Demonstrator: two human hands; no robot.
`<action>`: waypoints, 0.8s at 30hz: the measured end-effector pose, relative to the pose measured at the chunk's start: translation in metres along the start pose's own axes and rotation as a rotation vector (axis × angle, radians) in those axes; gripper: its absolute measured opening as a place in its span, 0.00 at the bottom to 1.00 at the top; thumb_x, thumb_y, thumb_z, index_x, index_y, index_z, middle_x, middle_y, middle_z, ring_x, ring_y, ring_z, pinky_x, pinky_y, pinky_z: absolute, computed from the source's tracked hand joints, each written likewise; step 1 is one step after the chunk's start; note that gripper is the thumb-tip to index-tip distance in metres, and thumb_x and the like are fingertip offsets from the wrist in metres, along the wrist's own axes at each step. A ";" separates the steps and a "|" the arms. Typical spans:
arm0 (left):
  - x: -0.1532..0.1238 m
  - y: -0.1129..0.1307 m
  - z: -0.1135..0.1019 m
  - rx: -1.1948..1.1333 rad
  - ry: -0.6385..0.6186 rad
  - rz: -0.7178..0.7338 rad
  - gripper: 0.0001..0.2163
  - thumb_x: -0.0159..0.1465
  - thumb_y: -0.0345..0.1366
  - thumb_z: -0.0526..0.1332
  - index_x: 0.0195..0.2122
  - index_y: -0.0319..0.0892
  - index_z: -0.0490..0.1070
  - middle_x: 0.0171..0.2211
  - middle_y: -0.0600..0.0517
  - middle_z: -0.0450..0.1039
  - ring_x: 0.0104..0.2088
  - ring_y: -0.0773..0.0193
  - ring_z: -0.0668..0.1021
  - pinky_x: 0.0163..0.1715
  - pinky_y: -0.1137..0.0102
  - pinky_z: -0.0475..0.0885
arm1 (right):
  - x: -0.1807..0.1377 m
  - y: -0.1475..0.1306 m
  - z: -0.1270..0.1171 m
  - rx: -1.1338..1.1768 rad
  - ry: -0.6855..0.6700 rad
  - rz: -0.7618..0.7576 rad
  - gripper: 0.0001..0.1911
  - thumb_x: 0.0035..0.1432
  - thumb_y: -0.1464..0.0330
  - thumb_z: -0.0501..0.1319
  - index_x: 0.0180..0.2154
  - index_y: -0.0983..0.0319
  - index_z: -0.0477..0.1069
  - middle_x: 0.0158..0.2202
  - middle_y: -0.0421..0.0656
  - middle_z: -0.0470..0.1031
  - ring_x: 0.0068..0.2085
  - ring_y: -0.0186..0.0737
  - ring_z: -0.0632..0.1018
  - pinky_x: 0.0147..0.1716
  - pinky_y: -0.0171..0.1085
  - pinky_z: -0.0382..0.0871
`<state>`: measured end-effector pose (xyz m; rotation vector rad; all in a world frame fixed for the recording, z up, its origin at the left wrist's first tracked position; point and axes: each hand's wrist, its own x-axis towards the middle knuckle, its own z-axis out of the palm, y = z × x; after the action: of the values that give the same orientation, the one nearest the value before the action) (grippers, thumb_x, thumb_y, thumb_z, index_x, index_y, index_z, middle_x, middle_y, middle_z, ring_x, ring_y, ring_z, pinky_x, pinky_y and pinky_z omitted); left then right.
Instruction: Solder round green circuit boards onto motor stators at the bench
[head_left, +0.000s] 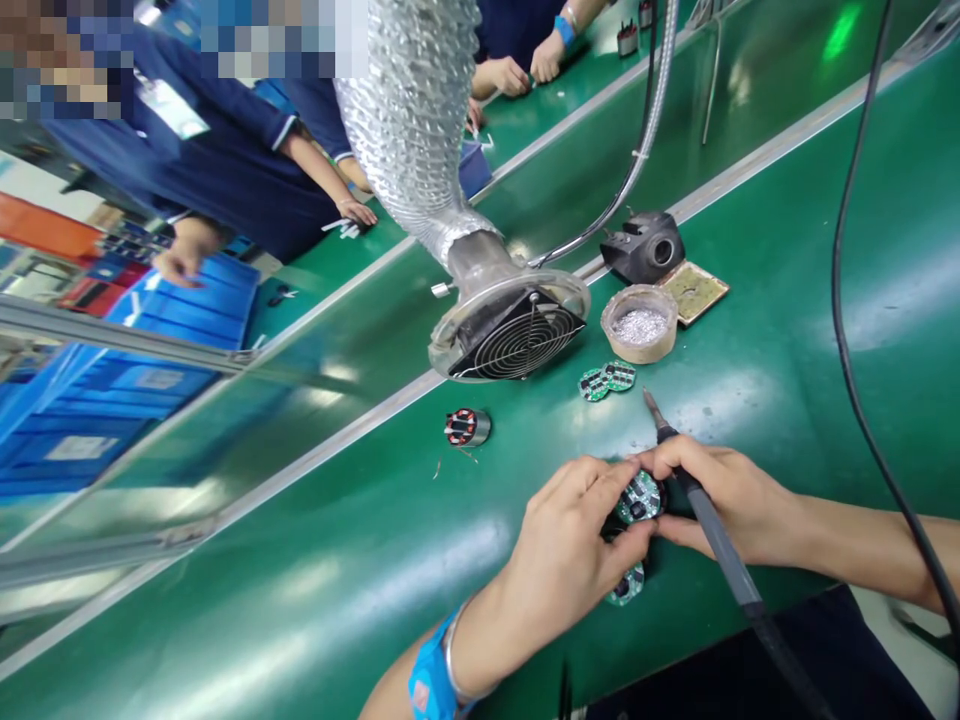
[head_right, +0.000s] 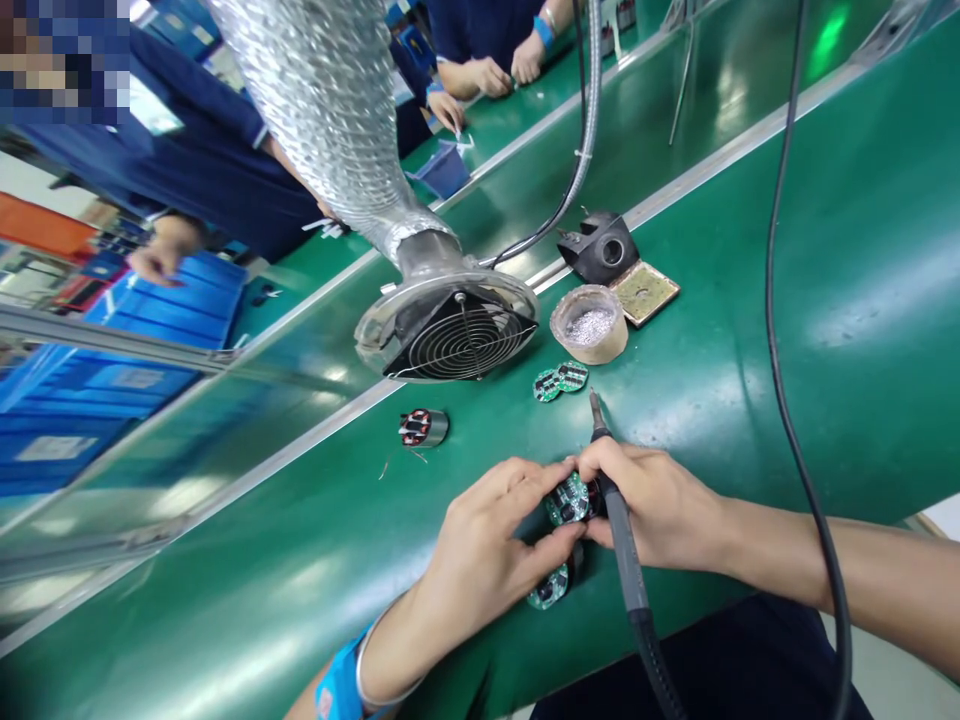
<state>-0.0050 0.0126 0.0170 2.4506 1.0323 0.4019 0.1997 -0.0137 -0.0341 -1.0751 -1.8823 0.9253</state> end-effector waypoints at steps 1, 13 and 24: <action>0.000 0.000 0.000 0.002 -0.001 -0.004 0.16 0.61 0.36 0.64 0.51 0.41 0.72 0.37 0.48 0.75 0.36 0.60 0.77 0.37 0.67 0.76 | 0.000 0.000 0.000 0.001 0.001 -0.005 0.18 0.52 0.74 0.62 0.41 0.57 0.57 0.38 0.41 0.75 0.36 0.38 0.79 0.33 0.35 0.75; 0.001 -0.001 0.003 -0.021 -0.011 0.046 0.18 0.63 0.42 0.65 0.52 0.42 0.72 0.40 0.47 0.76 0.39 0.58 0.77 0.39 0.65 0.76 | -0.007 0.001 0.007 -0.084 0.012 -0.088 0.16 0.59 0.75 0.57 0.49 0.60 0.59 0.46 0.49 0.77 0.47 0.42 0.80 0.44 0.37 0.77; -0.001 -0.001 0.018 -0.104 0.083 0.117 0.22 0.65 0.34 0.61 0.60 0.40 0.63 0.48 0.44 0.76 0.45 0.56 0.77 0.44 0.61 0.76 | -0.020 0.004 0.015 -0.358 0.027 -0.242 0.27 0.61 0.78 0.53 0.61 0.66 0.53 0.55 0.58 0.72 0.58 0.52 0.73 0.54 0.49 0.73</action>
<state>0.0011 0.0071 0.0014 2.4259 0.8799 0.5847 0.1956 -0.0334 -0.0492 -1.0244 -2.1492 0.4436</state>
